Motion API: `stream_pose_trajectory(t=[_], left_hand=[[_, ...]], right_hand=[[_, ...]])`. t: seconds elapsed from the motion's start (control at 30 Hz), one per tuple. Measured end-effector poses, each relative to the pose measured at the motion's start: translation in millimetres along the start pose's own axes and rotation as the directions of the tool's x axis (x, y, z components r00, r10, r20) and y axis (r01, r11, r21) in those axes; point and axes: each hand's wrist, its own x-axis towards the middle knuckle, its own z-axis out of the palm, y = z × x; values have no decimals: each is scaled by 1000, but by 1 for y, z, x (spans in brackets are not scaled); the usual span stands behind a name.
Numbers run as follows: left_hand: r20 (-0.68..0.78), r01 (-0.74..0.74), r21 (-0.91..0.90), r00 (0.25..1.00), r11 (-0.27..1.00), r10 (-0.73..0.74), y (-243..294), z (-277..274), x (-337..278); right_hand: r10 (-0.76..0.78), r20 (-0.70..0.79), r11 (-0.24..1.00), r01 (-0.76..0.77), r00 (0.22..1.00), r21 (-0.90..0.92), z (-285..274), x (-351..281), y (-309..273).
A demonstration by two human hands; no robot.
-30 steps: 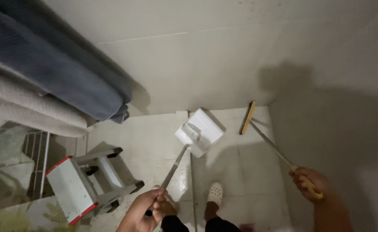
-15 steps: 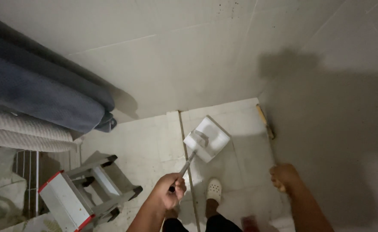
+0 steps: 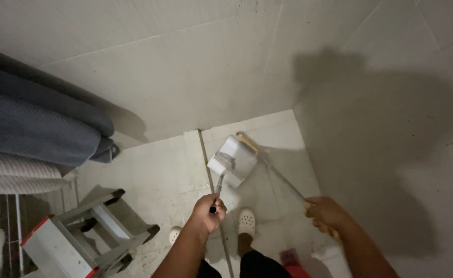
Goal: The person sweeps debris into a dustpan using a broom in a bathroom. They then wipe the toilet seat and lid with their hands and place a bucket on top of the toilet tank.
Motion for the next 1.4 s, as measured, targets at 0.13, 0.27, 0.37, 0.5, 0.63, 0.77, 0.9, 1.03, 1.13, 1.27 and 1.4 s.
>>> stream_pose_trajectory(t=[0.13,0.27,0.37,0.5,0.63,0.77,0.9,1.03,1.13,1.27,1.4], left_hand=[[-101,-18,-105,995,994,7,6,10,-9],[-87,-72,-179,995,981,57,17,27,-37],[-154,-146,-75,979,986,133,22,28,-41],[-146,-225,362,945,905,293,27,41,-54],[-187,-182,651,902,737,389,16,63,-42],[160,-298,949,733,102,661,-1,22,32],[291,-517,854,560,52,776,-13,19,46],[244,-514,854,528,77,814,-5,26,43],[185,-462,865,654,194,734,1,44,8],[303,-593,798,556,113,774,6,29,42],[350,-610,784,587,114,730,17,17,53]], right_hand=[[-3,-56,982,14,998,188,-11,6,20],[68,-96,887,-16,993,462,-15,38,30],[86,-41,764,-40,995,644,-16,96,51],[-8,-85,753,62,996,655,7,106,13],[56,-94,781,15,994,625,13,146,-8],[-87,5,898,76,996,434,31,179,-14],[-20,21,1000,20,1000,-8,54,71,-72],[-48,97,983,29,994,182,67,86,-57],[-12,122,999,15,992,-29,73,73,-63],[2,142,968,34,990,-249,62,44,-63],[47,112,996,-54,993,66,21,27,-40]])
